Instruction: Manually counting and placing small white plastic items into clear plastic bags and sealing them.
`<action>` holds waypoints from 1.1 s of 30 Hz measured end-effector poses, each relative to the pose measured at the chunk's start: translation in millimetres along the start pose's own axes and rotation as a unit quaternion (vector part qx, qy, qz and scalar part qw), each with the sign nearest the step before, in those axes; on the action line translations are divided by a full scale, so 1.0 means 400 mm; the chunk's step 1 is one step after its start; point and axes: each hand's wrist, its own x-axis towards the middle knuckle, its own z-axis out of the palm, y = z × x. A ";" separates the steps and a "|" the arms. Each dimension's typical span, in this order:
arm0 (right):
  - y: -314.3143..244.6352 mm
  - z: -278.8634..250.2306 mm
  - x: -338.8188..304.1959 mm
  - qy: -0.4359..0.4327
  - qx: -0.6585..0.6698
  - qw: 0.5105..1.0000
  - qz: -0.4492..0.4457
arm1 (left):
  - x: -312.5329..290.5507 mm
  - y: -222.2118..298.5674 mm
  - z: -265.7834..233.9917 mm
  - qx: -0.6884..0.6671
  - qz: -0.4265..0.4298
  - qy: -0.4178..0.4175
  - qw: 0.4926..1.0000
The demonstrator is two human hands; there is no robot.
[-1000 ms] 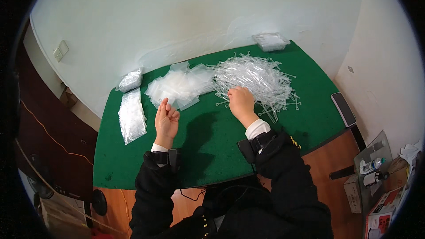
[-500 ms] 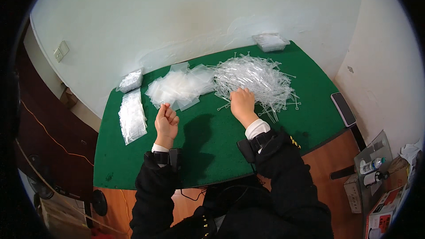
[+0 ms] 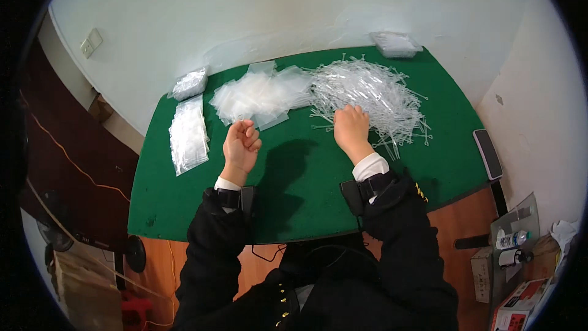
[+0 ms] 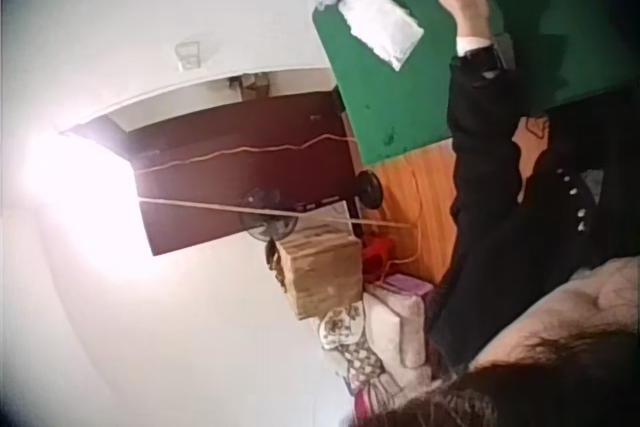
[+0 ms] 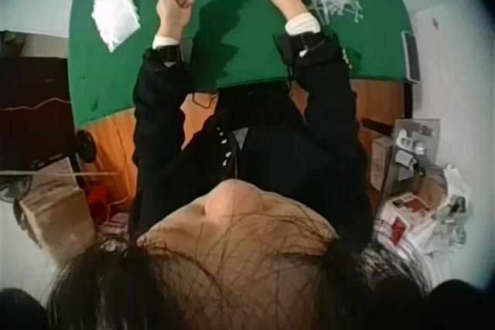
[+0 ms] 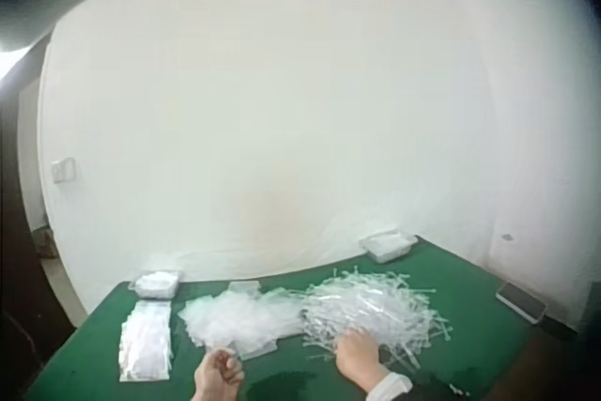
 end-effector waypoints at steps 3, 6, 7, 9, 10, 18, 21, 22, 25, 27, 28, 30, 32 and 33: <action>-0.012 -0.006 0.000 0.028 0.015 0.999 -0.014 | 0.001 -0.004 0.000 0.004 -0.008 -0.014 1.000; -0.021 -0.014 0.000 0.077 0.050 0.995 -0.034 | -0.002 -0.001 0.003 0.013 -0.010 -0.029 0.999; -0.024 -0.015 0.001 0.071 0.080 0.993 -0.042 | -0.003 -0.003 0.004 0.019 -0.007 -0.034 0.999; -0.031 -0.016 0.002 0.059 0.140 0.987 -0.056 | -0.003 -0.008 0.009 0.026 -0.008 -0.042 0.999; -0.035 -0.017 0.001 0.060 0.138 0.987 -0.052 | -0.001 -0.010 0.011 0.029 0.000 -0.040 0.999; -0.052 -0.004 0.003 0.010 0.321 0.947 -0.027 | -0.006 -0.009 0.022 0.037 0.027 -0.049 0.998; -0.052 0.003 -0.002 -0.040 0.441 0.897 -0.020 | -0.006 -0.008 0.022 0.032 0.028 -0.051 0.998; -0.056 -0.001 -0.001 -0.039 0.441 0.896 -0.020 | -0.007 -0.007 0.020 0.025 0.028 -0.053 0.998; -0.064 -0.013 -0.001 -0.088 0.456 0.886 0.009 | -0.007 -0.006 0.013 0.010 0.027 -0.056 0.998; -0.067 -0.022 0.000 -0.090 0.469 0.878 0.012 | -0.005 -0.007 0.014 -0.001 0.022 -0.081 0.996; -0.069 -0.025 0.000 -0.093 0.483 0.871 0.014 | -0.004 -0.007 0.014 -0.007 0.019 -0.093 0.995; -0.078 -0.026 -0.002 -0.096 0.496 0.863 0.017 | -0.003 -0.010 0.015 0.001 0.023 -0.092 0.995; -0.097 -0.031 -0.013 -0.093 0.597 0.797 0.018 | -0.005 -0.018 0.028 0.018 0.033 -0.094 0.995; -0.116 -0.037 -0.016 -0.094 0.645 0.758 0.018 | -0.006 -0.022 0.032 0.018 0.034 -0.094 0.995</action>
